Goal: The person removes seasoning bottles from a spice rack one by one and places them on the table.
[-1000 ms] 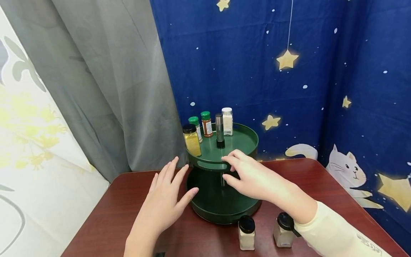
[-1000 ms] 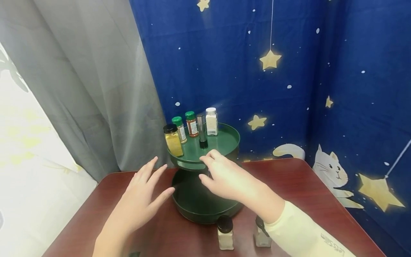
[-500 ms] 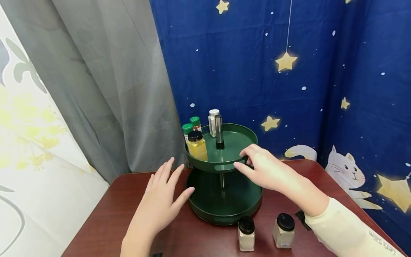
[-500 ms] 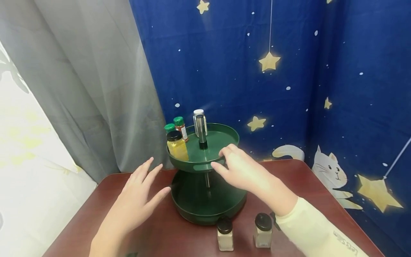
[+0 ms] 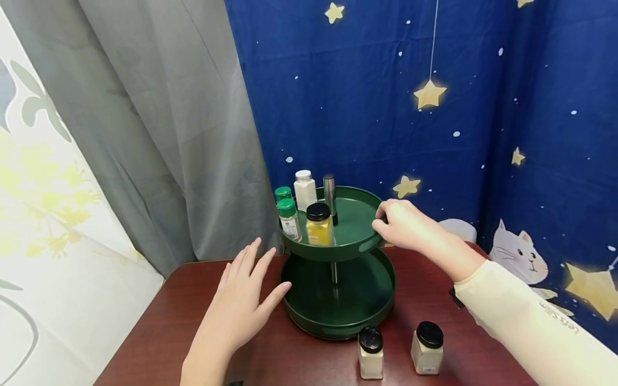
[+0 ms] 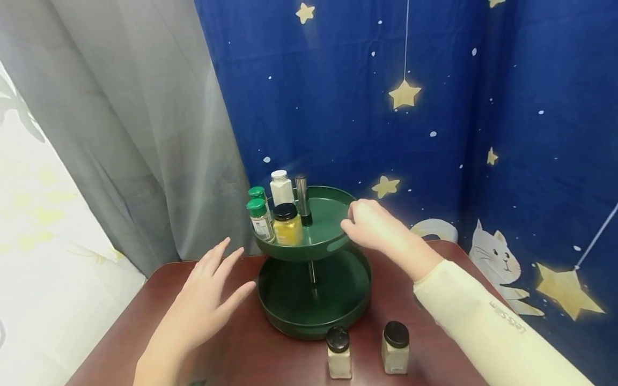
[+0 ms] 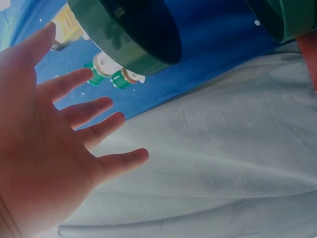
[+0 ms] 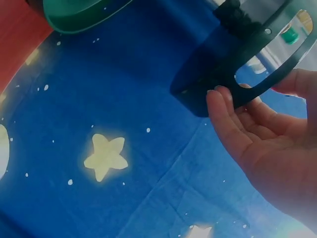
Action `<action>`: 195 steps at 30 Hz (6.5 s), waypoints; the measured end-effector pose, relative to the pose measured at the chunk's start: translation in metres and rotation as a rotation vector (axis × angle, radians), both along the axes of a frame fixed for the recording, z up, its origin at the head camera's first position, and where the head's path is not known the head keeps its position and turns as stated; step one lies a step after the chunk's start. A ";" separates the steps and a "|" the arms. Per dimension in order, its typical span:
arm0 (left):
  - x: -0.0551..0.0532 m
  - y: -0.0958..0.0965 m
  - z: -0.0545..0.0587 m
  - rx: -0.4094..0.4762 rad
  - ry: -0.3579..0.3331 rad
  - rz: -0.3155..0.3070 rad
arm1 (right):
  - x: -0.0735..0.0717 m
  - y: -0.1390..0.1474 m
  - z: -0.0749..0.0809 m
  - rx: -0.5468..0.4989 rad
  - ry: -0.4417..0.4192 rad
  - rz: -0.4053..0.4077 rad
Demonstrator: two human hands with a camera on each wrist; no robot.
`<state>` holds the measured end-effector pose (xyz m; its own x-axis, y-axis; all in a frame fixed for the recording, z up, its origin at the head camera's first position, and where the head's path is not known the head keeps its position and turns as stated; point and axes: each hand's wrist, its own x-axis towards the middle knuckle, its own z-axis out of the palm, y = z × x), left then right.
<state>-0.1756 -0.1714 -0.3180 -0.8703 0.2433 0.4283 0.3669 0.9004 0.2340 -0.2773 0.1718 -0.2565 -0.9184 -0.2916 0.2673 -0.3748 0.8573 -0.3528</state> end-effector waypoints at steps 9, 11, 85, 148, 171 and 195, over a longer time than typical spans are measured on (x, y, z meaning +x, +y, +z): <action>-0.001 -0.001 -0.001 0.002 -0.003 0.005 | -0.022 0.000 0.009 0.090 0.030 -0.005; -0.002 -0.002 -0.001 0.000 -0.001 0.004 | -0.025 0.000 0.009 0.089 0.040 -0.011; -0.003 0.008 0.007 0.011 0.023 -0.016 | 0.020 -0.040 0.049 -0.022 0.031 0.253; 0.005 0.005 0.007 0.031 0.019 -0.021 | 0.082 -0.047 0.055 -0.262 0.432 0.256; 0.009 0.005 0.008 0.026 0.009 -0.018 | 0.101 -0.060 0.002 -0.308 0.313 0.378; 0.010 0.004 0.007 0.027 0.020 -0.016 | 0.109 -0.078 -0.059 -0.386 0.127 0.362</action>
<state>-0.1657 -0.1672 -0.3111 -0.8578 0.2451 0.4519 0.3858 0.8878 0.2509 -0.1684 0.0942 -0.3158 -0.7312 -0.4418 0.5198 -0.6822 0.4828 -0.5492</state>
